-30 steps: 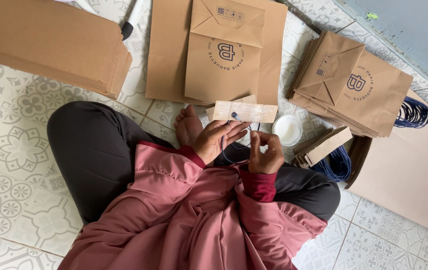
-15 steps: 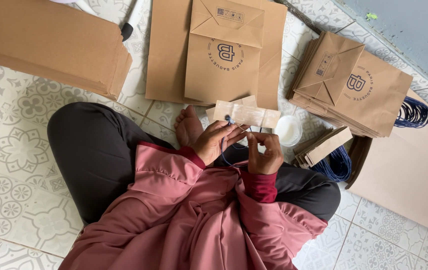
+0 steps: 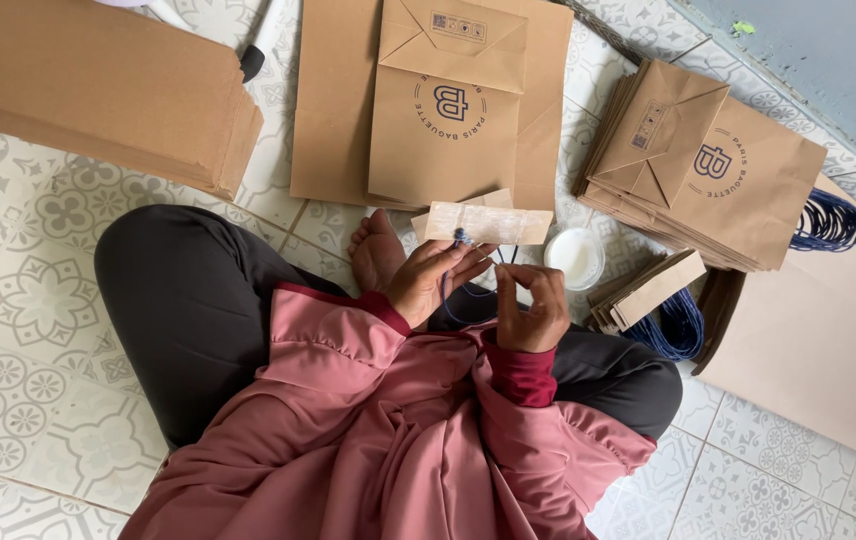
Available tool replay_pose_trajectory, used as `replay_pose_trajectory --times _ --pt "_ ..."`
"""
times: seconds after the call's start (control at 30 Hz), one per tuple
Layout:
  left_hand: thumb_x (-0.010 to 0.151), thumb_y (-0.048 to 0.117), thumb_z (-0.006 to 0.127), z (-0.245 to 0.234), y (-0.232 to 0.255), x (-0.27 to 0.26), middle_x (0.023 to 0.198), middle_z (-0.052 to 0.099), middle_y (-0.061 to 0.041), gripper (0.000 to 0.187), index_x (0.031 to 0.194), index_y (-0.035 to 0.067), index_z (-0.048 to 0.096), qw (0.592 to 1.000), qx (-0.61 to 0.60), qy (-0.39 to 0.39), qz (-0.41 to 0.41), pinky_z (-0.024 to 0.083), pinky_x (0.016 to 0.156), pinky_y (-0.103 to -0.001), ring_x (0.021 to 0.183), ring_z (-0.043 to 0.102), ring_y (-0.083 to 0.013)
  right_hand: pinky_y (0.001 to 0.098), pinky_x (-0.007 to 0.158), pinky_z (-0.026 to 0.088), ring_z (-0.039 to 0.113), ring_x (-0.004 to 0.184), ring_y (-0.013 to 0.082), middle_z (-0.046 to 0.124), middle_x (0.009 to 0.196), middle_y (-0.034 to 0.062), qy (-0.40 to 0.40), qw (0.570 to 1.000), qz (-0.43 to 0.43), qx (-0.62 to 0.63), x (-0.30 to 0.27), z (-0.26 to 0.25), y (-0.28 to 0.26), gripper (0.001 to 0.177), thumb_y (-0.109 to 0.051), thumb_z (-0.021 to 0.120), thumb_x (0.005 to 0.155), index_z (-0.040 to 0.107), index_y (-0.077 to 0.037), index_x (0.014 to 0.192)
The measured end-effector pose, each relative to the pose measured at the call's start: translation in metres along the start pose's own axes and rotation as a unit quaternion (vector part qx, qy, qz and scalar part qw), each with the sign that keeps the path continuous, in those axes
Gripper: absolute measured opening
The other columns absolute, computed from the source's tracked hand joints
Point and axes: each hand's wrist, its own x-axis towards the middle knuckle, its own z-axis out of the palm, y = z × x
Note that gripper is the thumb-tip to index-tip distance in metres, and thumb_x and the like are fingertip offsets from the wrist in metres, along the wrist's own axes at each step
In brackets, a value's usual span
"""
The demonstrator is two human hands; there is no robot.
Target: Attaching cord handles to paper bags by threading them through holes and securing them.
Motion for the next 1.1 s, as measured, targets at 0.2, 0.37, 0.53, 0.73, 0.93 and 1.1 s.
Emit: replay_pose_trajectory --times 0.2,0.37,0.53,0.73,0.93,1.1 --pt "0.101 0.004 0.056 -0.01 0.006 0.005 0.132 0.063 -0.024 0.02 0.118 -0.002 0.063 1.0 0.004 -0.008 0.012 0.039 0.115 -0.06 0.134 0.051 -0.0456 0.0325 0.068 0.052 0.061 0.068 0.0205 0.065 0.075 0.0058 0.025 0.991 0.066 -0.111 -0.002 -0.042 0.072 0.009 -0.005 0.086 0.087 0.079 -0.011 0.089" --pt "0.101 0.004 0.055 -0.014 0.004 0.006 0.137 0.06 -0.026 0.017 0.116 -0.001 0.061 1.0 -0.008 -0.01 0.014 0.038 0.116 -0.06 0.135 0.05 -0.0468 0.032 0.065 0.052 0.059 0.065 0.0198 0.065 0.076 0.0071 0.042 0.981 0.107 -0.159 -0.017 -0.073 0.145 0.013 -0.001 0.082 0.084 0.079 -0.006 0.095" --pt "0.101 0.004 0.056 -0.032 -0.007 0.012 0.139 0.058 -0.025 0.019 0.119 0.0 0.058 1.0 -0.016 -0.016 0.011 0.037 0.115 -0.062 0.135 0.048 -0.0491 0.0402 0.069 0.054 0.064 0.071 0.0313 0.062 0.079 0.0145 0.046 0.978 0.062 -0.193 -0.021 -0.055 0.171 0.019 -0.005 0.078 0.081 0.079 -0.005 0.101" --pt "0.1 0.003 0.056 -0.046 -0.021 0.013 0.14 0.057 -0.021 0.031 0.13 -0.002 0.057 0.999 0.011 0.013 0.03 0.038 0.116 -0.06 0.137 0.047 -0.048 0.0411 0.08 0.057 0.071 0.084 0.0337 0.071 0.088 0.0119 -0.064 0.993 0.041 0.091 -0.011 -0.005 0.002 0.005 -0.003 0.072 0.092 0.074 -0.007 0.093" --pt "0.101 0.019 0.06 -0.024 -0.015 0.003 0.134 0.062 -0.017 0.045 0.14 -0.002 0.054 0.99 0.127 0.06 0.015 0.051 0.107 -0.051 0.127 0.059 -0.0366 0.037 0.07 0.058 0.076 0.076 0.025 0.077 0.082 0.001 -0.191 0.961 0.195 0.042 -0.031 0.025 -0.01 0.027 -0.034 0.085 0.086 0.073 -0.019 0.105" --pt "0.109 0.041 0.045 0.011 0.009 -0.012 0.163 0.032 -0.022 0.066 0.163 0.01 0.024 0.966 0.251 -0.066 0.006 0.018 0.122 -0.054 0.152 0.022 -0.0382 0.0371 0.067 0.059 0.069 0.066 0.0217 0.071 0.081 0.0151 0.01 0.985 0.157 0.07 -0.02 0.003 0.041 0.019 0.008 0.072 0.092 0.073 0.003 0.111"
